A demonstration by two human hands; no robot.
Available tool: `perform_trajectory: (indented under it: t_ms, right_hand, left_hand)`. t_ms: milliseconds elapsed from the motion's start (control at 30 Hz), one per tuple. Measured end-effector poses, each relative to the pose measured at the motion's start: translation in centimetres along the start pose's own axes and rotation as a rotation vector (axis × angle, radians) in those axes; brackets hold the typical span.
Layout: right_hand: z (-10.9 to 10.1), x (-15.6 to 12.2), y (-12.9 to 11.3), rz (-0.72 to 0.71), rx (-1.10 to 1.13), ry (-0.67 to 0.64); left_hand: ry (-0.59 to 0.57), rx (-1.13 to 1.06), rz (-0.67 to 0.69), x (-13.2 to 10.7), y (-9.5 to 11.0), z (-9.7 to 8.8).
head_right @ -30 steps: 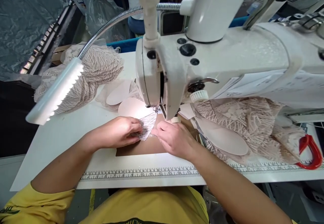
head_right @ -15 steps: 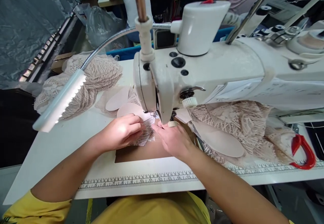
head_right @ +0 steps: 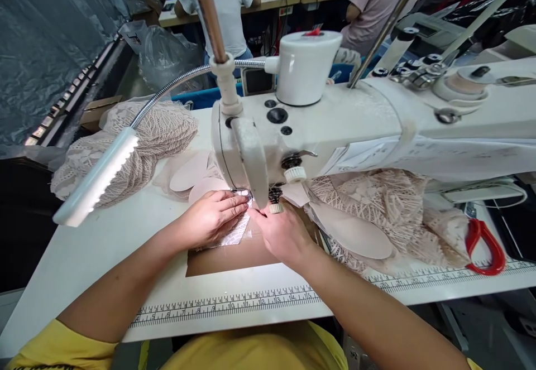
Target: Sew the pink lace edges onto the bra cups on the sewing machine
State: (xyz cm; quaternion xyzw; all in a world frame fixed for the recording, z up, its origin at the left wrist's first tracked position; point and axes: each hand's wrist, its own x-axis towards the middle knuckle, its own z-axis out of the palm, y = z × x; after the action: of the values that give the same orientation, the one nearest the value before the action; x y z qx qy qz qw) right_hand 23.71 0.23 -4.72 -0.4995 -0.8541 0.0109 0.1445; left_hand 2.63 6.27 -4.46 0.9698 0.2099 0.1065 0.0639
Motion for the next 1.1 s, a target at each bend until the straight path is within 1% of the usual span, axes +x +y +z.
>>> perform_trajectory:
  t_ms: [100, 167, 267, 367, 433, 533, 700, 867, 967, 1100]
  right_hand:
    - [0.01, 0.07, 0.0, 0.029, -0.02, 0.01]
    - [-0.08, 0.04, 0.09, 0.017, -0.014, 0.016]
    - [-0.33, -0.11, 0.32, -0.037, 0.025, 0.015]
    - [-0.51, -0.28, 0.51, -0.109, 0.077, -0.021]
    - [-0.52, -0.35, 0.56, -0.129, 0.087, -0.047]
    - [-0.45, -0.27, 0.48, -0.098, 0.052, -0.047]
    - [-0.38, 0.22, 0.12, -0.003, -0.045, 0.01]
    - [-0.13, 0.32, 0.14, 0.036, -0.073, 0.039]
    - [-0.04, 0.09, 0.42, 0.036, -0.054, 0.047]
    - [-0.17, -0.3, 0.79, -0.011, 0.018, 0.072]
  left_hand:
    - [-0.007, 0.033, -0.009, 0.09, 0.17, -0.09]
    - [-0.022, 0.047, 0.0, 0.01, 0.14, -0.21]
    - [-0.026, 0.039, 0.029, -0.18, 0.01, -0.43]
    - [-0.018, 0.012, 0.036, -0.25, -0.12, -0.6]
    - [-0.016, 0.0, 0.038, -0.16, -0.18, -0.69]
    - [-0.018, 0.003, 0.026, 0.12, -0.18, -0.8]
    - [-0.067, 0.02, -0.049, 0.49, 0.0, -0.84]
    - [-0.069, 0.043, -0.095, 0.49, -0.09, -0.84]
    - [-0.058, 0.063, -0.097, 0.33, -0.09, -0.87]
    - [-0.025, 0.048, -0.063, -0.06, 0.28, -0.85]
